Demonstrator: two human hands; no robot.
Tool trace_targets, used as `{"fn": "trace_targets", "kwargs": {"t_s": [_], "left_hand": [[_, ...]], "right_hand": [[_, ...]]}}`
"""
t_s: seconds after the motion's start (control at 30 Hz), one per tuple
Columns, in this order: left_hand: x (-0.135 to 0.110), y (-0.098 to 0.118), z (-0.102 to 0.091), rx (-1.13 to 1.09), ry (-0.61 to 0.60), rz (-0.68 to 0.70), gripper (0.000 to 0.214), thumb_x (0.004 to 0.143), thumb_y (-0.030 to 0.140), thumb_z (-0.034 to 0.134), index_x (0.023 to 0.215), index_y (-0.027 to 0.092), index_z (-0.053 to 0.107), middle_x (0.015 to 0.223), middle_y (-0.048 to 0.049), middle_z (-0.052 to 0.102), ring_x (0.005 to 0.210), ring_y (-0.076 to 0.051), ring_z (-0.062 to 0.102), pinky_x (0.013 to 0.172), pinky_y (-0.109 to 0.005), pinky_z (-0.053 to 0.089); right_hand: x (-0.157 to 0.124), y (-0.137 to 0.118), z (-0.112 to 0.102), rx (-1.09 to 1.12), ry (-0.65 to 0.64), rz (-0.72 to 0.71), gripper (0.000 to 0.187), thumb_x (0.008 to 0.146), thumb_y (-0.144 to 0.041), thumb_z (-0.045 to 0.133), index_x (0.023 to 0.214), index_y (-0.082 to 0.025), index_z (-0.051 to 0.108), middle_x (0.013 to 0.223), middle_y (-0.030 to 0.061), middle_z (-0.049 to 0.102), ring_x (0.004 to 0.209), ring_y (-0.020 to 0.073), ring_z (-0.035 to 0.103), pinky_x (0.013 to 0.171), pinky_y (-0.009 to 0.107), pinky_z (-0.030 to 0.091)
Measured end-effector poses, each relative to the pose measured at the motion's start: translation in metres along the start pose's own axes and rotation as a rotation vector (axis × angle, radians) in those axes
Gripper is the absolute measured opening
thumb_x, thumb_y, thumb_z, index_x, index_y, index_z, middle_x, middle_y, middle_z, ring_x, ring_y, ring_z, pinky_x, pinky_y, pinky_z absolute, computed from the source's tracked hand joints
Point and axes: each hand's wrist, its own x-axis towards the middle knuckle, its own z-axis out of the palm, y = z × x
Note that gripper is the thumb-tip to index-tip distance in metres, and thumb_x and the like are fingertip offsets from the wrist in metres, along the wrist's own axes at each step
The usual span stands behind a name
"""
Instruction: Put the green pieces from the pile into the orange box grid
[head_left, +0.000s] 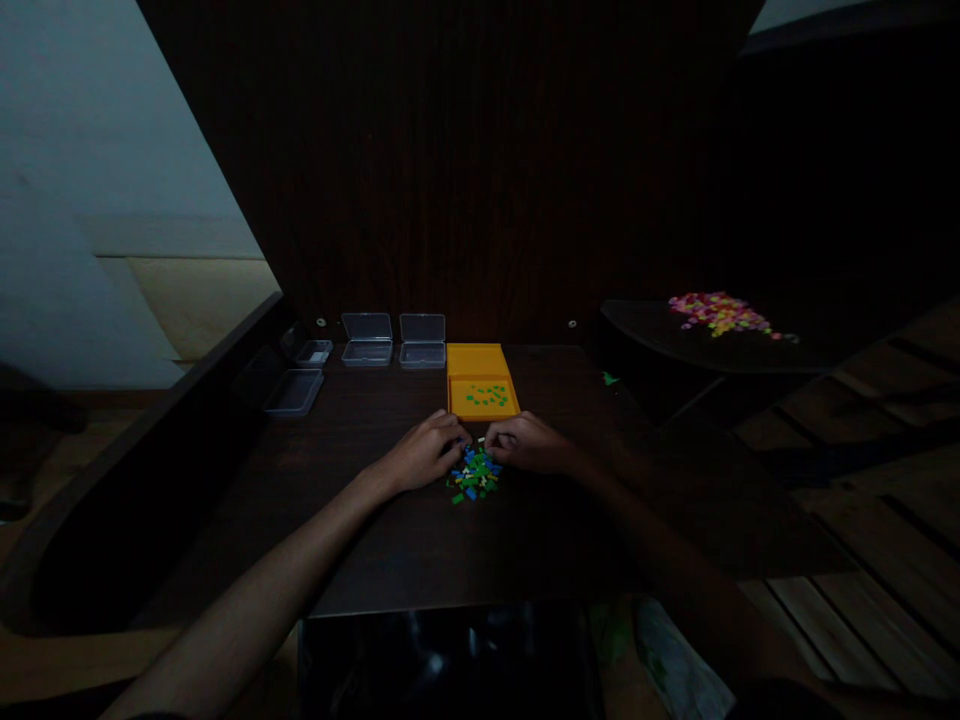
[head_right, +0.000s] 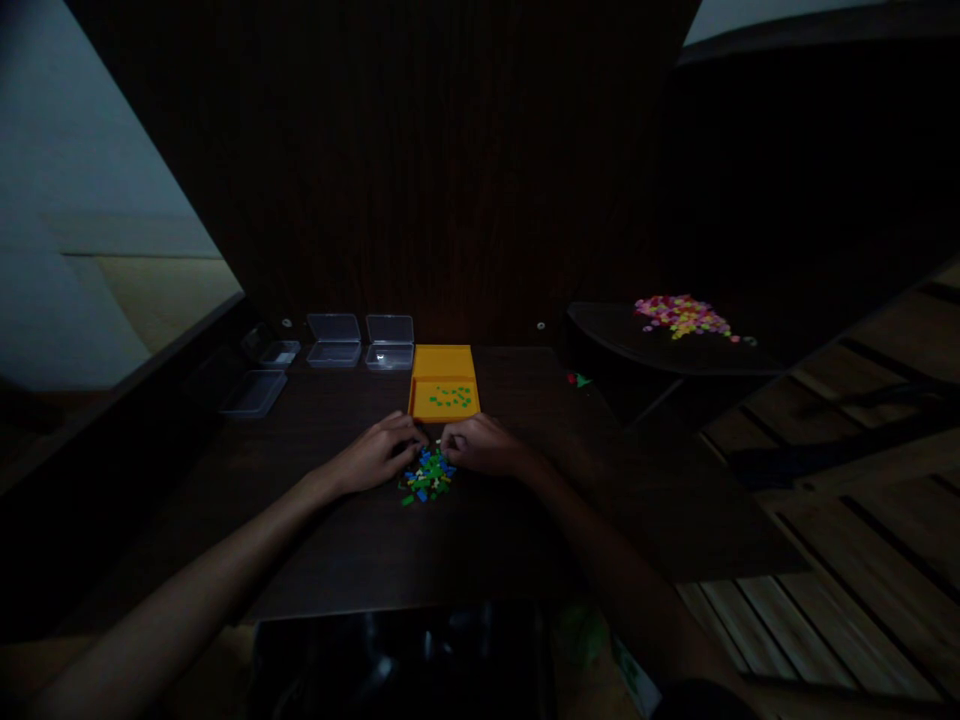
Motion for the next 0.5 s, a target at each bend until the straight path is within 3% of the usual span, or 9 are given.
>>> {"fn": "trace_targets", "kwargs": {"t_s": [0.33, 0.5], "left_hand": [[0.0006, -0.0026, 0.0008, -0.021, 0.002, -0.013, 0.014, 0.087, 0.019, 0.053, 0.095, 0.019, 0.064, 0.091, -0.0051, 0.062, 0.094, -0.020, 0.055, 0.085, -0.032, 0.045], [0.0008, -0.0022, 0.0004, -0.027, 0.000, -0.018, 0.013, 0.086, 0.018, 0.054, 0.094, 0.018, 0.064, 0.090, -0.0051, 0.062, 0.094, -0.020, 0.055, 0.085, -0.032, 0.045]], "right_hand": [[0.0011, -0.0047, -0.0006, -0.019, -0.010, 0.045, 0.015, 0.075, -0.016, 0.065, 0.089, -0.016, 0.070, 0.058, -0.0055, 0.054, 0.053, 0.0077, 0.046, 0.054, 0.020, 0.031], [0.0013, -0.0046, -0.0015, -0.037, -0.026, -0.013, 0.022, 0.079, -0.018, 0.062, 0.098, -0.018, 0.072, 0.060, -0.0045, 0.055, 0.055, 0.0083, 0.047, 0.055, 0.020, 0.031]]}}
